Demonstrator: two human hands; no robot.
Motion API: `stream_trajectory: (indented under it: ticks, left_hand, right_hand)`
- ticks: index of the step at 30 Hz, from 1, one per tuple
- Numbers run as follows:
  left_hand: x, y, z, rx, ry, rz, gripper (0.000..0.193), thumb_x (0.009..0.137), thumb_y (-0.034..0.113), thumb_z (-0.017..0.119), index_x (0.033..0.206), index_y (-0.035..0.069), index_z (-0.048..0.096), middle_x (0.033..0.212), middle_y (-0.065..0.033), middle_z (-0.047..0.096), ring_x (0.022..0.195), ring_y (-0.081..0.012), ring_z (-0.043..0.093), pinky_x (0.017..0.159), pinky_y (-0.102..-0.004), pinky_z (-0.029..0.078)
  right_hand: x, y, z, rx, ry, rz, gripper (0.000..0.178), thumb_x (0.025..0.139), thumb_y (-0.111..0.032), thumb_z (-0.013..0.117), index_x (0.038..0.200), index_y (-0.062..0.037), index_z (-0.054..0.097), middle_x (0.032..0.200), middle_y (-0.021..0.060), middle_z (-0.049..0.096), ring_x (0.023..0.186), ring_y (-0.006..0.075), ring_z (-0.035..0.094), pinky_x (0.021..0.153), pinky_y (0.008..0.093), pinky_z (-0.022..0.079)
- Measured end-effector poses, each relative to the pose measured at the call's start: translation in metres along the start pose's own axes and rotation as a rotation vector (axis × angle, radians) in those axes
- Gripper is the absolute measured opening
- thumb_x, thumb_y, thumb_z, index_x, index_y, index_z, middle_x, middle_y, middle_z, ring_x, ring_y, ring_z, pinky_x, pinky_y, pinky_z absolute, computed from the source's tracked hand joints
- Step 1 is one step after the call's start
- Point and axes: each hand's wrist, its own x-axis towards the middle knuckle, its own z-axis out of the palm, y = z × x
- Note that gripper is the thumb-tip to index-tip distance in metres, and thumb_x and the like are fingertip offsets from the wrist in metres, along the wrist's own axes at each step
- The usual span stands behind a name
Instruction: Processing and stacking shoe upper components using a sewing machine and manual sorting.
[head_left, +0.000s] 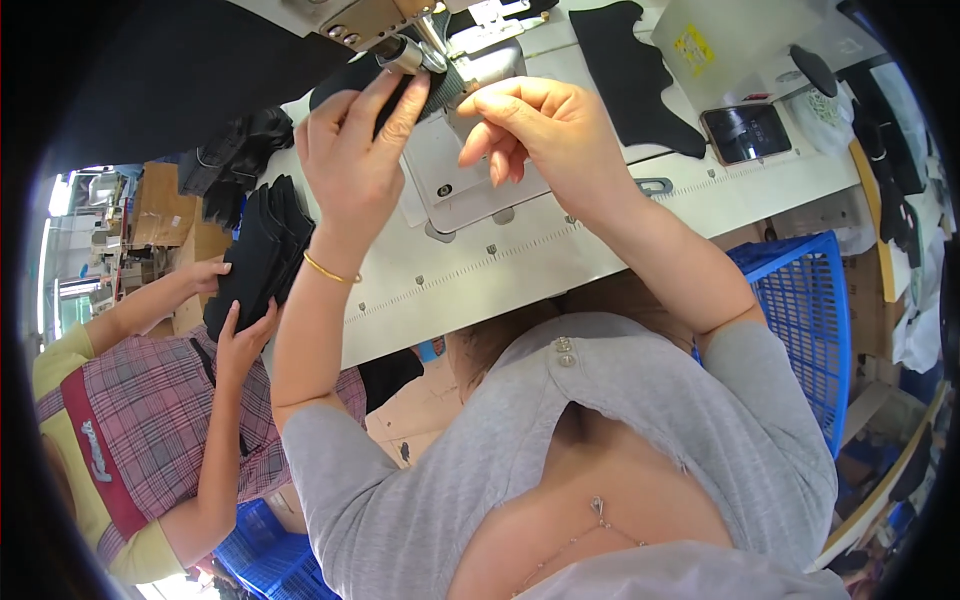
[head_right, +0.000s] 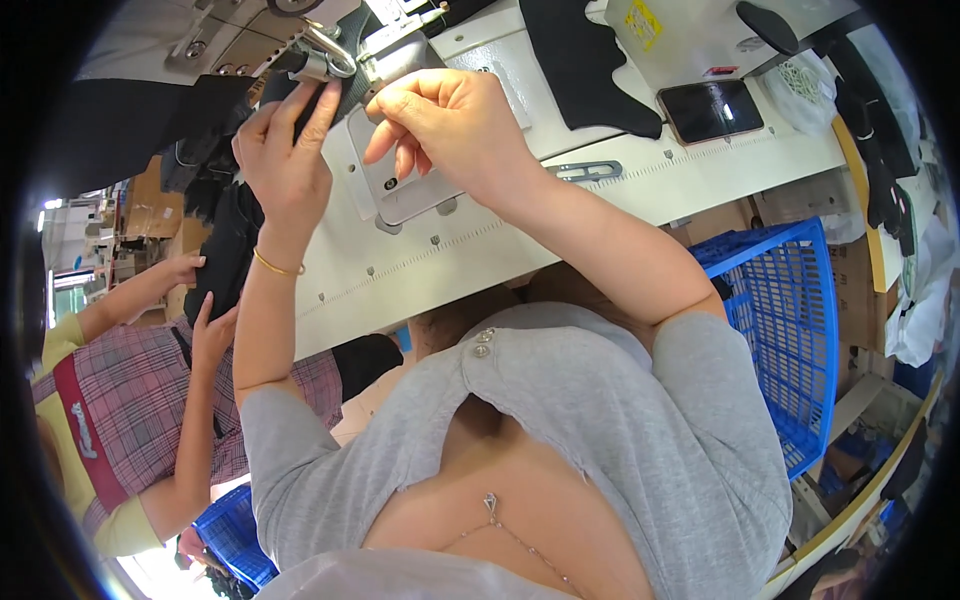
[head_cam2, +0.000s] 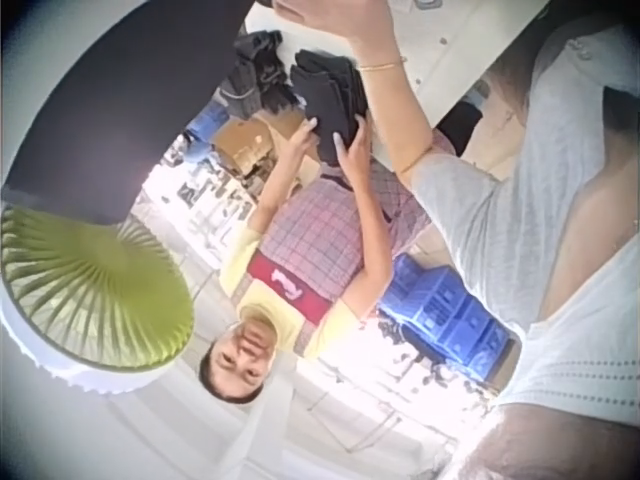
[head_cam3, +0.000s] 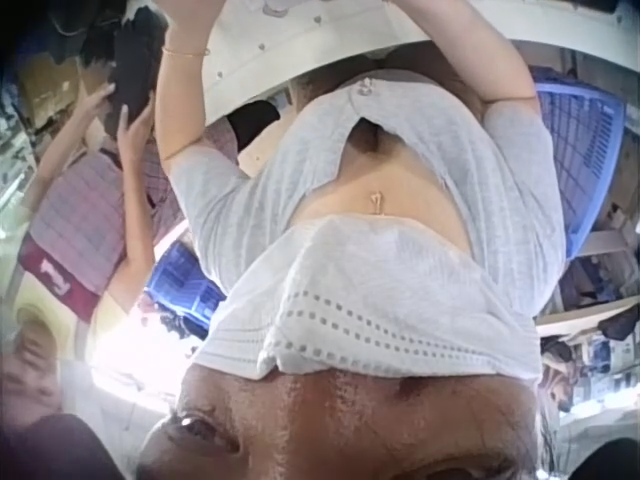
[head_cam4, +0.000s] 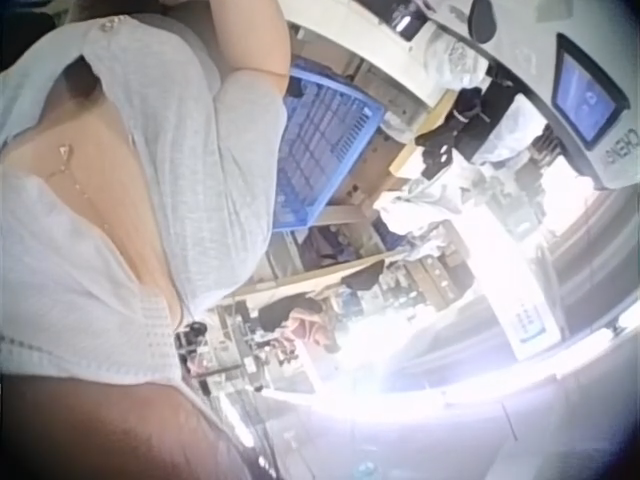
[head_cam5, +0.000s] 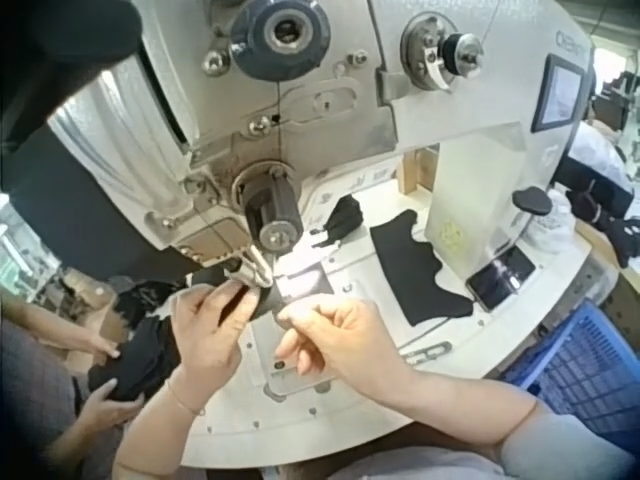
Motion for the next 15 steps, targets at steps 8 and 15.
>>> stream_trajectory:
  ticks: [8, 15]
  left_hand:
    - [0.002, -0.018, 0.013, -0.042, 0.021, 0.018, 0.05, 0.067, 0.0, 0.067, 0.113, 0.019, 0.075, 0.113, 0.0031, 0.068, 0.095, -0.0178, 0.055, 0.083, -0.032, 0.038]
    - [0.002, -0.021, 0.018, -0.034, 0.031, 0.01, 0.047, 0.068, 0.0, 0.067, 0.11, 0.019, 0.076, 0.11, 0.0015, 0.069, 0.095, -0.0185, 0.055, 0.084, -0.0323, 0.039]
  right_hand:
    - [-0.001, 0.0, 0.0, -0.024, 0.004, 0.035, 0.022, 0.095, -0.015, 0.058, 0.091, 0.0027, 0.07, 0.074, 0.012, 0.072, 0.052, 0.0075, 0.061, 0.05, 0.0196, 0.046]
    - [-0.002, 0.004, -0.003, -0.025, -0.004, 0.05, 0.022, 0.095, -0.015, 0.057, 0.095, 0.0028, 0.07, 0.076, 0.0121, 0.073, 0.054, 0.0073, 0.061, 0.05, 0.0195, 0.045]
